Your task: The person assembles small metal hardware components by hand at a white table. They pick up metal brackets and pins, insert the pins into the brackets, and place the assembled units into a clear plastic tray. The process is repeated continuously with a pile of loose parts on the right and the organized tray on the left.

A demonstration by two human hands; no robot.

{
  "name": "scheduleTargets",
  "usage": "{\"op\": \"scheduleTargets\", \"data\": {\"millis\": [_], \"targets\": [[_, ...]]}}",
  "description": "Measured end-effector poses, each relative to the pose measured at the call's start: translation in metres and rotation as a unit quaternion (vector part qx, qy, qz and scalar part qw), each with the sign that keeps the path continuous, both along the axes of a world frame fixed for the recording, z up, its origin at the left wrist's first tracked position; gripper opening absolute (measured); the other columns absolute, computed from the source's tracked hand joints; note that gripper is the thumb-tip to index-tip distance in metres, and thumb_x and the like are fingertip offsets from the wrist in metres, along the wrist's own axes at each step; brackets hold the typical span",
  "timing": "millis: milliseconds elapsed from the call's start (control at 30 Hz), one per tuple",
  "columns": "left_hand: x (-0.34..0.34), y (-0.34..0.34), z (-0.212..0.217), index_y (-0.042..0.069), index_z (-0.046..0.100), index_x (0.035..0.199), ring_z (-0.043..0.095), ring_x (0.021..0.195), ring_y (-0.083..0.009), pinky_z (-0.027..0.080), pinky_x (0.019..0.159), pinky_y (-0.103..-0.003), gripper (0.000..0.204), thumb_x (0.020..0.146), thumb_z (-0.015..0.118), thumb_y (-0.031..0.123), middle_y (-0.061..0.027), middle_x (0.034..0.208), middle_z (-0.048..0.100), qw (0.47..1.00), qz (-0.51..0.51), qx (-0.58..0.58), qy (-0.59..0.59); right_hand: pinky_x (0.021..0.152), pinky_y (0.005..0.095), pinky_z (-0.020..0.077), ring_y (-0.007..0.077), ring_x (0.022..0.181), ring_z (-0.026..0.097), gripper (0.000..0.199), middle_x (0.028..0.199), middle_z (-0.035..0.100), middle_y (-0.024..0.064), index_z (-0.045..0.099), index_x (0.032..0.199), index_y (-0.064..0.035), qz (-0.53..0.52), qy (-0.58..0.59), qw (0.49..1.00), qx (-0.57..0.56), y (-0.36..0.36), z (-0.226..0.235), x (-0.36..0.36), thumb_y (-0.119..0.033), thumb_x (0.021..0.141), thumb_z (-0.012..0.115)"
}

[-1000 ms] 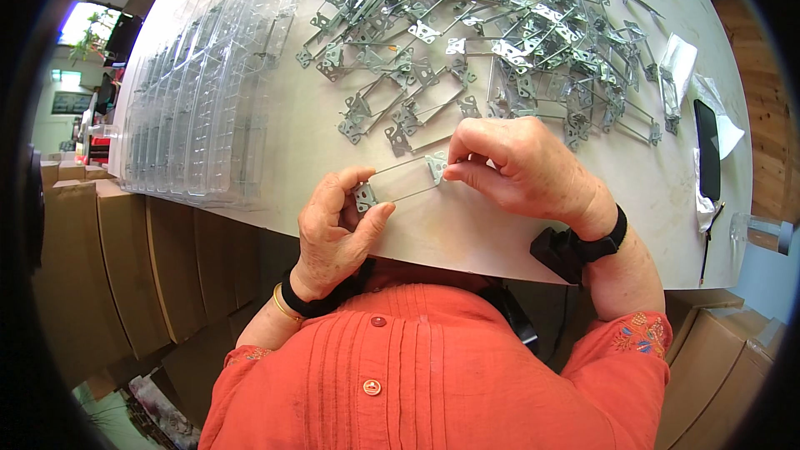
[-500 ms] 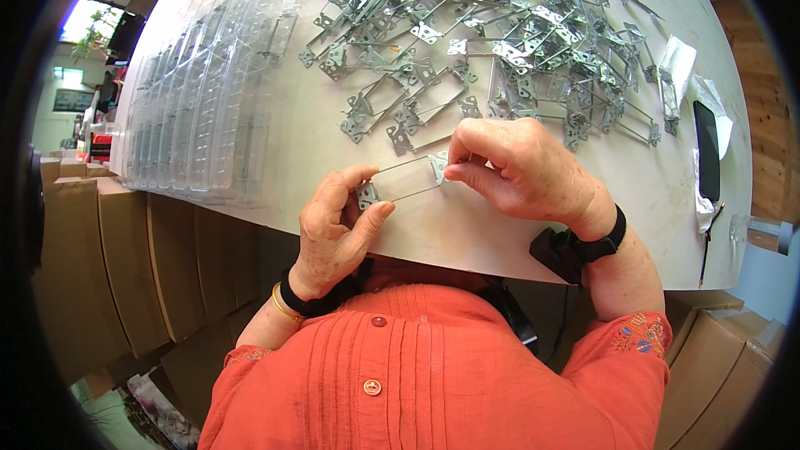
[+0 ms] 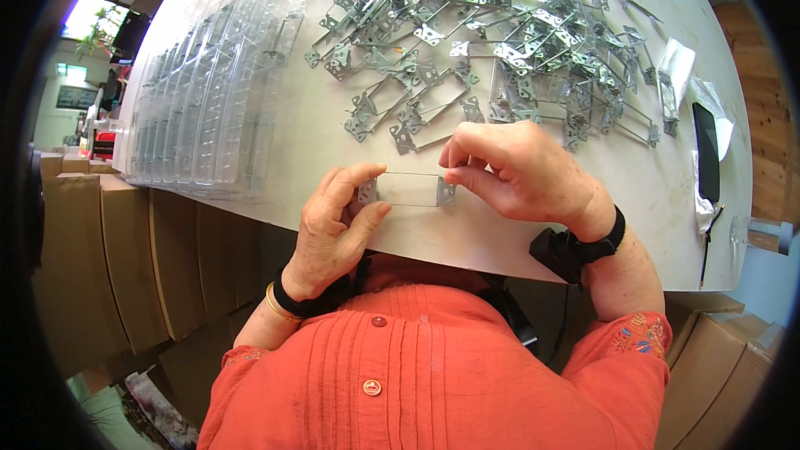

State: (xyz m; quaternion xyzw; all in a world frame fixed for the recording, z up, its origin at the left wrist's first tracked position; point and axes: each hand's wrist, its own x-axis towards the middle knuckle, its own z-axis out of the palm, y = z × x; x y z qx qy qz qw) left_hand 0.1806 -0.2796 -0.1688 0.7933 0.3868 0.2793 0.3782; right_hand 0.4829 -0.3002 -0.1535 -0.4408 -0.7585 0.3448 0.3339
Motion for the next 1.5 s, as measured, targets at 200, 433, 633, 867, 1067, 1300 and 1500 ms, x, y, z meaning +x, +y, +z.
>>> {"op": "scheduleTargets", "data": {"millis": [200,433,633,867,1067,1300,1500], "targets": [[0.002,0.002,0.000,0.003,0.066,0.145,0.055,0.080,-0.0074,0.048,0.070,-0.025,0.047,0.100,0.075,-0.005,-0.0013,0.105,0.062,1.000,0.004,-0.019,-0.019,0.066,0.0357,0.0581,0.0264,0.078,0.075,0.012,0.093,0.077,0.0085,0.069,0.103,-0.0062,0.021,0.000,0.999,-0.025,0.000,0.000,0.000,-0.009,0.100,0.081],[0.006,-0.001,-0.010,-0.001,0.056,0.150,0.058,0.083,-0.0043,0.048,0.069,-0.021,0.048,0.104,0.073,-0.003,-0.0042,0.109,0.066,0.992,0.051,-0.095,-0.059,0.069,0.0366,0.0591,0.0253,0.078,0.077,0.012,0.092,0.078,0.0076,0.070,0.105,-0.0071,0.049,-0.019,0.997,-0.048,-0.001,0.000,0.001,-0.010,0.100,0.080],[0.010,-0.002,-0.010,-0.001,0.058,0.146,0.058,0.080,-0.0039,0.049,0.068,-0.022,0.046,0.103,0.076,-0.001,-0.0054,0.110,0.067,0.994,0.049,-0.084,-0.050,0.074,0.0354,0.0612,0.0256,0.088,0.081,0.013,0.099,0.082,0.0085,0.070,0.109,-0.0056,0.093,0.019,0.992,-0.085,-0.001,-0.001,-0.002,-0.007,0.099,0.079],[0.018,-0.006,-0.013,-0.001,0.058,0.146,0.058,0.075,-0.0046,0.048,0.065,-0.022,0.051,0.100,0.079,-0.003,-0.0068,0.111,0.070,0.998,0.047,-0.028,-0.041,0.076,0.0364,0.0620,0.0262,0.089,0.082,0.012,0.100,0.082,0.0081,0.070,0.109,-0.0054,0.102,0.025,0.991,-0.086,-0.001,-0.002,-0.004,-0.005,0.099,0.078],[0.030,-0.002,-0.015,-0.001,0.058,0.145,0.060,0.071,-0.0073,0.051,0.064,-0.025,0.053,0.097,0.080,-0.006,-0.0091,0.114,0.073,0.998,0.032,0.020,-0.056,0.073,0.0375,0.0599,0.0269,0.084,0.079,0.013,0.095,0.080,0.0078,0.070,0.106,-0.0064,0.099,0.026,0.991,-0.092,-0.001,-0.002,-0.004,-0.006,0.098,0.080],[0.036,-0.004,-0.011,-0.001,0.062,0.136,0.066,0.074,-0.0186,0.056,0.068,-0.033,0.046,0.096,0.085,0.004,-0.0132,0.111,0.071,0.994,0.014,0.104,0.004,0.067,0.0402,0.0552,0.0295,0.077,0.075,0.013,0.088,0.074,0.0099,0.070,0.104,-0.0078,0.085,0.012,0.993,-0.086,-0.001,-0.001,-0.002,-0.008,0.096,0.081],[0.040,-0.014,-0.001,-0.002,0.062,0.136,0.072,0.101,-0.0380,0.060,0.085,-0.045,0.064,0.088,0.094,0.026,-0.0204,0.117,0.070,0.981,0.003,0.179,0.073,0.069,0.0364,0.0581,0.0268,0.080,0.077,0.013,0.092,0.078,0.0079,0.073,0.106,-0.0067,0.084,0.005,0.993,-0.082,0.000,-0.002,-0.001,-0.005,0.096,0.080]]}}
